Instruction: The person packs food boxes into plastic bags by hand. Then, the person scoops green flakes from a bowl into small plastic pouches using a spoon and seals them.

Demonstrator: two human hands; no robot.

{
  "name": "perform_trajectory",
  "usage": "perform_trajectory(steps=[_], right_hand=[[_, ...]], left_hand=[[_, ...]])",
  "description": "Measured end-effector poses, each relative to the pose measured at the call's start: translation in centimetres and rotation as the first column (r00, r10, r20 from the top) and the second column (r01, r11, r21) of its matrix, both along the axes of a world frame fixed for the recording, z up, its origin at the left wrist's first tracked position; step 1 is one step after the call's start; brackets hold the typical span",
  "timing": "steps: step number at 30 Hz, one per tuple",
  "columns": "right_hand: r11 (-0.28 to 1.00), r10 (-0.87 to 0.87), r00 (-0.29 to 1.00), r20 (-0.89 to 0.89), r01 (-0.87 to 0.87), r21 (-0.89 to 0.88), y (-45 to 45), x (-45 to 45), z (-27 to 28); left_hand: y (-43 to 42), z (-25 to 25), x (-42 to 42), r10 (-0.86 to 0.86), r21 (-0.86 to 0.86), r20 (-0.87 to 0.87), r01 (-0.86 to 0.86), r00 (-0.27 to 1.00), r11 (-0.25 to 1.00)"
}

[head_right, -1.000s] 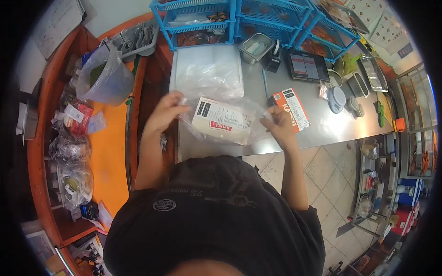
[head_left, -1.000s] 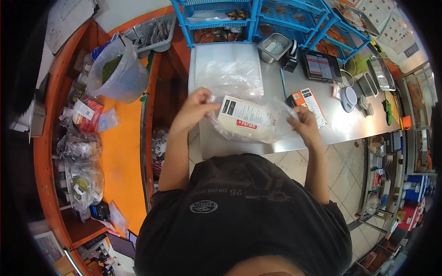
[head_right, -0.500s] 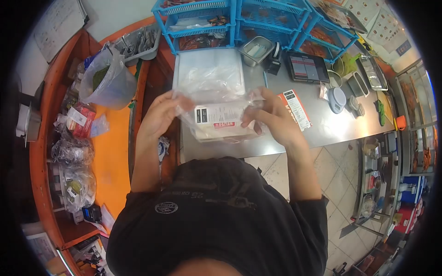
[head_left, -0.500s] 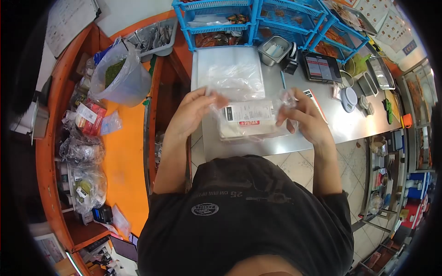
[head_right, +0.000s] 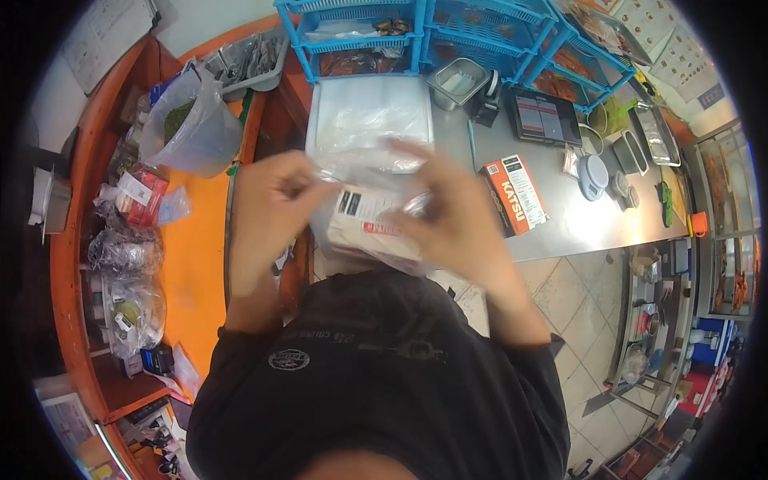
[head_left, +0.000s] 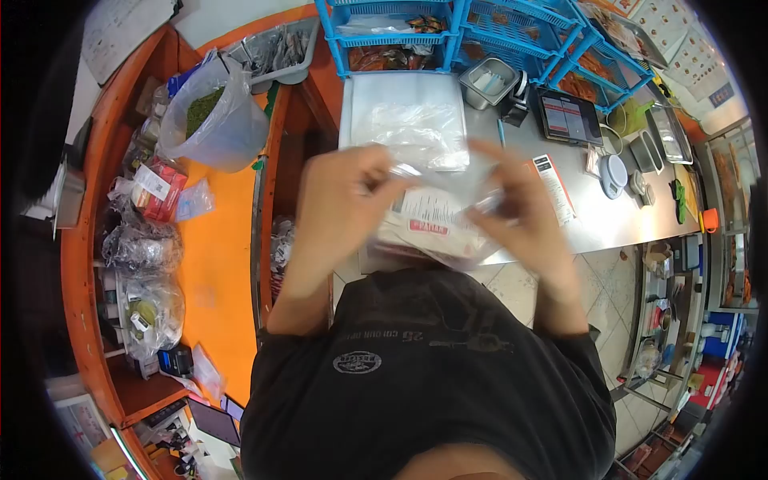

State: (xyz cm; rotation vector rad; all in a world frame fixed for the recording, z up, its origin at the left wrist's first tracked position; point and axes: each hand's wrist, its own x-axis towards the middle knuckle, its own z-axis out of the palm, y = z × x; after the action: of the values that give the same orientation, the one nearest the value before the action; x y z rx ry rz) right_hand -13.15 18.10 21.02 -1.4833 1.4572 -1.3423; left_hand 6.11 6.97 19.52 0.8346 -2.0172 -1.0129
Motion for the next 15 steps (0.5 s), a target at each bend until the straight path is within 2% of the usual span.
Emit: perform_trajectory(steps=[1,2,3,6,8,9,11,12,14,15], right_hand=[[0.996,0.083,0.994,-0.073,-0.084,-0.012,-1.0,1.3,-0.9],[0.986,0.162,0.977,-0.141,-0.167,-0.024,-1.9,2.6,-1.8],[0.991,0.125,0.973,-0.192,-0.133,-0.03,-2.4,2.7,-1.7],[0.997,0.059,0.958,-0.282,-0.071,-0.034,-3.0,2.7,-1.3],[0.986,0.137,0.966,-0.219,-0.154,-0.061,-3.1,3.0,-1.9],[0.977,0.182,0.965,-0.191,-0.199,-0.076,-3.1,3.3,-2.4],[0.954,0.189,0.908,-0.374,-0.259,-0.149,-3.4,4.0,-3.6],[0.939,0.179,0.87,-0.46,-0.291,-0.184,-3.6,4.3,-3.8],[0.967,0.192,0.922,-0.335,-0.235,-0.094,-3.3,3.2,-1.5],[0.977,0.196,0.945,-0.262,-0.211,-0.028,-2.5,2.5,-0.4]], left_hand=[[0.6,0.2,-0.9,-0.088,-0.041,0.039,0.089,0.995,0.995],[0.7,0.2,-0.8,-0.141,-0.163,0.076,0.152,0.987,0.975],[0.6,0.3,-0.6,-0.191,-0.28,0.12,0.218,0.974,0.935],[-1.1,-0.9,3.1,-0.387,-0.053,-0.27,0.387,0.882,0.92],[-0.7,-3.4,2.6,-0.3,-0.183,0.109,0.316,0.948,0.931],[-0.1,-7.0,1.0,-0.31,-0.121,0.116,0.324,0.944,0.938],[1.1,-14.2,-2.1,-0.326,0.001,0.13,0.328,0.936,0.945],[1.3,-14.1,-2.6,-0.319,0.087,0.051,0.314,0.946,0.946],[1.5,-10.3,-2.9,-0.248,0.26,-0.17,0.286,0.954,0.922],[0.8,-9.1,-1.7,-0.279,0.185,-0.164,0.307,0.946,0.934]])
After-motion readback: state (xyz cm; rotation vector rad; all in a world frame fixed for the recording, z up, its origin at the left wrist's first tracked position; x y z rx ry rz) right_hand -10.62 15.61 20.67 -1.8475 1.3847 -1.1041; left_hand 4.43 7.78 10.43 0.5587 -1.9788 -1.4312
